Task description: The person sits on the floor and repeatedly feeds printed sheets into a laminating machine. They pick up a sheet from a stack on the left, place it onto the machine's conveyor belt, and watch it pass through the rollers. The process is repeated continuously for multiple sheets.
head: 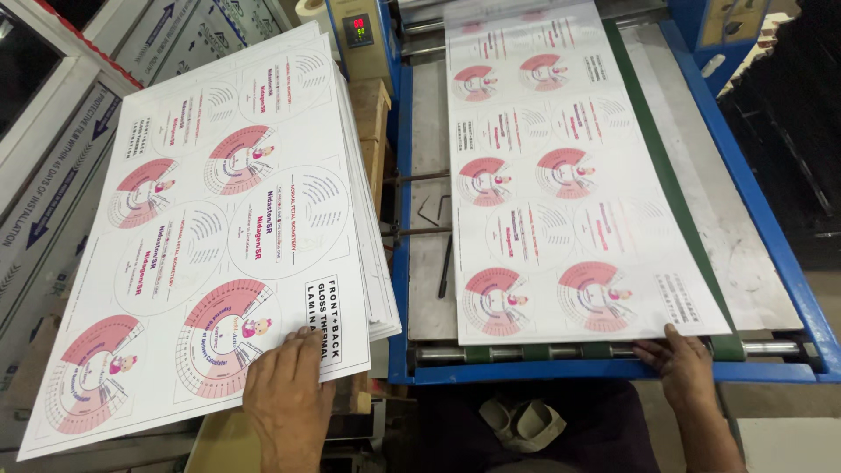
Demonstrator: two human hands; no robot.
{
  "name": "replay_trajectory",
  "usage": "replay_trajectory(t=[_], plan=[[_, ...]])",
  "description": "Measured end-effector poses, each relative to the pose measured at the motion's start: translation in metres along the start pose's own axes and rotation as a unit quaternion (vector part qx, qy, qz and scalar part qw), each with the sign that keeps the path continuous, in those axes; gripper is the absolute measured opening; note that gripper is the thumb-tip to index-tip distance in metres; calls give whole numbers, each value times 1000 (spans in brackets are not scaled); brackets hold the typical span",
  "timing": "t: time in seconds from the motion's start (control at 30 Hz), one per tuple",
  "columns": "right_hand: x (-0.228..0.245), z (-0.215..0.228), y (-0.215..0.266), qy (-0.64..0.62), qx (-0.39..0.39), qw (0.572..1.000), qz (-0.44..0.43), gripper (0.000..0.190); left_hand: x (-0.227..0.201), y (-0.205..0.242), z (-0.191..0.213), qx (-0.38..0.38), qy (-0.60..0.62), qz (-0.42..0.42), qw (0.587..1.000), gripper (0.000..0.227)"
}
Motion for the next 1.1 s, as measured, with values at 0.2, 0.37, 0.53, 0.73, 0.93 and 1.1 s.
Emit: replay_trajectory(t=[0.2, 0.37, 0.53, 0.73, 0.93, 1.1], plan=[[-10, 1, 19, 16, 37, 999, -9, 36, 21, -11, 21, 29, 62, -52, 996, 64], [-2, -25, 39, 28, 109, 994, -3, 43, 37, -1, 26, -31, 51, 3, 998, 55], [25, -81, 77, 74, 142, 987, -26, 46, 31, -1, 4, 10, 65, -15, 998, 60], [68, -174, 150, 34, 345, 938, 3, 49, 4, -11, 37, -148, 125, -7, 981, 45], [59, -235, 225, -83, 493, 863, -73, 54, -170, 2, -4, -19, 103, -193, 976, 48], [68, -221, 176, -171, 230, 952, -103, 48, -170, 3, 16, 65, 202, -180, 960, 66]])
Point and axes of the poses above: each hand's wrist, its own y-axis away from the middle knuckle, its own z-axis out of the back of the hand, x = y × z, the point moved 5 cm from there along -y, towards the middle knuckle, and after that the axes turned 2 degrees about -y, right-handed, at the moved point
